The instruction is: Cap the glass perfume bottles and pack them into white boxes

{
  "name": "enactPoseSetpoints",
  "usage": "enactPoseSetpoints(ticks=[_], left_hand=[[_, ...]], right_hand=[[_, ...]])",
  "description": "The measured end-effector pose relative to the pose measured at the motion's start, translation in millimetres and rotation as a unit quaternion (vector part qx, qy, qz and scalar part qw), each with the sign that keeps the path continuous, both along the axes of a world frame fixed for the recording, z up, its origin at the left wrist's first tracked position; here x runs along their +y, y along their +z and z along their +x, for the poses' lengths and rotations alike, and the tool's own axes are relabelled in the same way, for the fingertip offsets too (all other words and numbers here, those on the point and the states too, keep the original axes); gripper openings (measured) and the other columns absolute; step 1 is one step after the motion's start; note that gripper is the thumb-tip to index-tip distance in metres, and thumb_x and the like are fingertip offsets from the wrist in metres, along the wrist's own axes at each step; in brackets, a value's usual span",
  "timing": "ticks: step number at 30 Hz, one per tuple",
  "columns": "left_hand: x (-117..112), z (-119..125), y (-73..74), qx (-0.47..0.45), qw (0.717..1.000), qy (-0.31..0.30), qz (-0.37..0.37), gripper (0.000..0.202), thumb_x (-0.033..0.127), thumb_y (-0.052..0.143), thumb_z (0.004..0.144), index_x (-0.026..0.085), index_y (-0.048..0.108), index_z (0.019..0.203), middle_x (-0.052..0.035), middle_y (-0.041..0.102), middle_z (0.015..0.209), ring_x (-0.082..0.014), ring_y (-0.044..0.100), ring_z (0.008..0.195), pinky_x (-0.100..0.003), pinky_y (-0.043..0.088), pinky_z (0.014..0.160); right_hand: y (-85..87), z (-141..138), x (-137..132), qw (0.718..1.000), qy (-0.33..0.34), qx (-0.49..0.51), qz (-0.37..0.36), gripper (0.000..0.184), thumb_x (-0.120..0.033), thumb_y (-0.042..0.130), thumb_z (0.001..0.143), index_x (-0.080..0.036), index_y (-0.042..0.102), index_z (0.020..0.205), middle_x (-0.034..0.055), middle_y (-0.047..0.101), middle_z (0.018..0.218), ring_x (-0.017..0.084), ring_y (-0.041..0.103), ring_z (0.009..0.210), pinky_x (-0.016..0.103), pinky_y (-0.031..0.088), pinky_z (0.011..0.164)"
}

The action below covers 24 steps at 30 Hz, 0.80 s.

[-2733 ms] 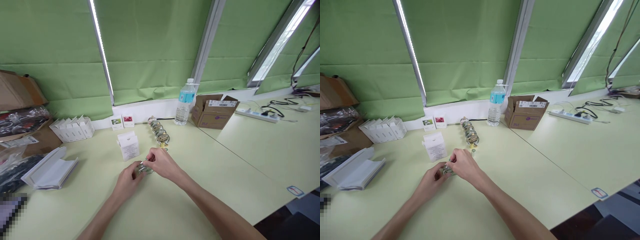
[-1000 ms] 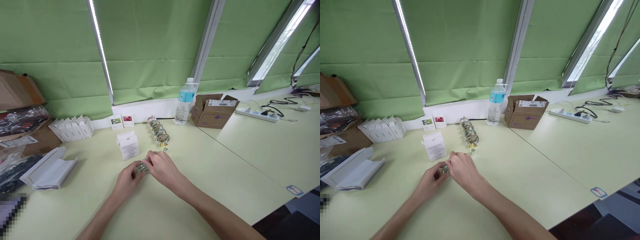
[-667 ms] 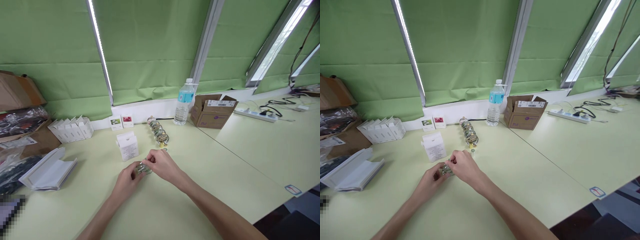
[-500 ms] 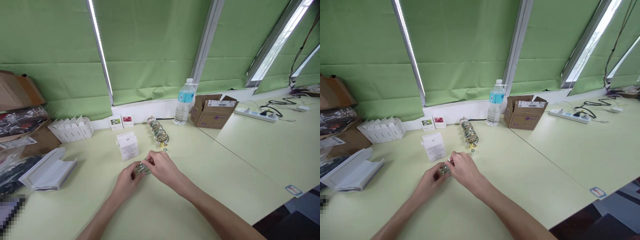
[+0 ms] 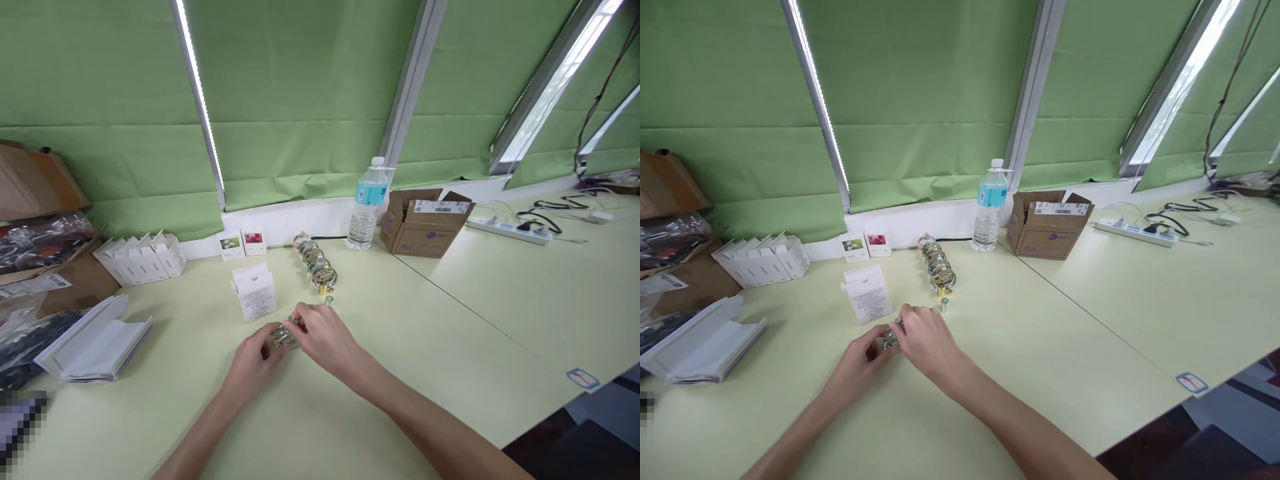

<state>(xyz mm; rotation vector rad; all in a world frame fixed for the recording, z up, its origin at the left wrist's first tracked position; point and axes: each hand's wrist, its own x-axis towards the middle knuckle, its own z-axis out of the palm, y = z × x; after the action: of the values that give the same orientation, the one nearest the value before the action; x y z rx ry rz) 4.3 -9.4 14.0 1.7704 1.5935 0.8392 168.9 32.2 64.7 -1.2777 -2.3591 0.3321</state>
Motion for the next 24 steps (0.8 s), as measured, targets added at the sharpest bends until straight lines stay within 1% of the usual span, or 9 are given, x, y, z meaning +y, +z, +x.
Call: enactPoseSetpoints(ticks=[3,6,11,13,19,24], left_hand=[[0.0,-0.1,0.2,0.0,1.0,-0.001,0.002,0.032,0.038,0.048,0.083,0.025,0.058,0.11,0.0048,0.043,0.061,-0.0124,0.04,0.057,-0.023,0.03,0.056],[0.0,-0.1,-0.2,0.001,1.0,0.0,0.002,0.031,0.038,0.048,0.083,0.025,0.058,0.109,0.0049,0.043,0.061,-0.0123,0.04,0.057,-0.023,0.03,0.055],[0.2,0.2,-0.8,-0.004,1.0,0.001,0.0,0.032,0.037,0.048,0.082,0.025,0.058,0.11,0.0045,0.044,0.061,-0.0127,0.042,0.057,-0.023,0.03,0.055],[0.2,0.4,-0.6,-0.004,1.0,0.002,-0.002,0.032,0.038,0.049,0.082,0.025,0.059,0.109,0.0045,0.044,0.061,-0.0128,0.042,0.057,-0.023,0.03,0.055],[-0.4,0.7,0.5,-0.004,1.0,0.006,0.002,0.034,0.039,0.048,0.081,0.024,0.059,0.11,0.0041,0.044,0.06,-0.0131,0.041,0.057,-0.023,0.031,0.055],[-0.1,0.2,0.3,-0.005,1.0,0.007,0.0,0.033,0.038,0.049,0.08,0.023,0.06,0.108,0.0039,0.044,0.059,-0.0132,0.041,0.056,-0.023,0.031,0.054]], right_hand=[[-0.7,-0.9,-1.2,1.0,-0.001,-0.022,0.022,0.027,-0.03,0.04,0.092,-0.017,0.055,0.073,0.0026,0.062,0.063,0.013,0.051,0.052,0.027,0.025,0.05],[-1.0,-0.7,-0.4,1.0,-0.002,-0.017,0.02,0.029,-0.031,0.04,0.092,-0.017,0.055,0.072,0.0028,0.062,0.062,0.013,0.051,0.052,0.026,0.025,0.05],[-0.7,1.7,2.2,0.998,0.004,0.054,-0.039,0.028,-0.036,0.046,0.09,-0.018,0.058,0.073,0.0009,0.063,0.064,0.012,0.052,0.055,0.024,0.029,0.05],[-0.7,2.6,2.2,0.997,0.007,0.065,-0.048,0.028,-0.037,0.047,0.09,-0.018,0.058,0.073,0.0003,0.062,0.063,0.012,0.051,0.055,0.023,0.03,0.05],[-4.7,2.5,1.3,0.997,0.012,0.069,-0.018,0.028,-0.035,0.046,0.091,-0.018,0.058,0.073,-0.0003,0.061,0.061,0.012,0.048,0.052,0.024,0.031,0.052],[-6.8,2.4,2.5,0.996,0.019,0.085,-0.025,0.025,-0.034,0.047,0.09,-0.018,0.059,0.076,0.0002,0.062,0.063,0.011,0.05,0.054,0.023,0.032,0.052]])
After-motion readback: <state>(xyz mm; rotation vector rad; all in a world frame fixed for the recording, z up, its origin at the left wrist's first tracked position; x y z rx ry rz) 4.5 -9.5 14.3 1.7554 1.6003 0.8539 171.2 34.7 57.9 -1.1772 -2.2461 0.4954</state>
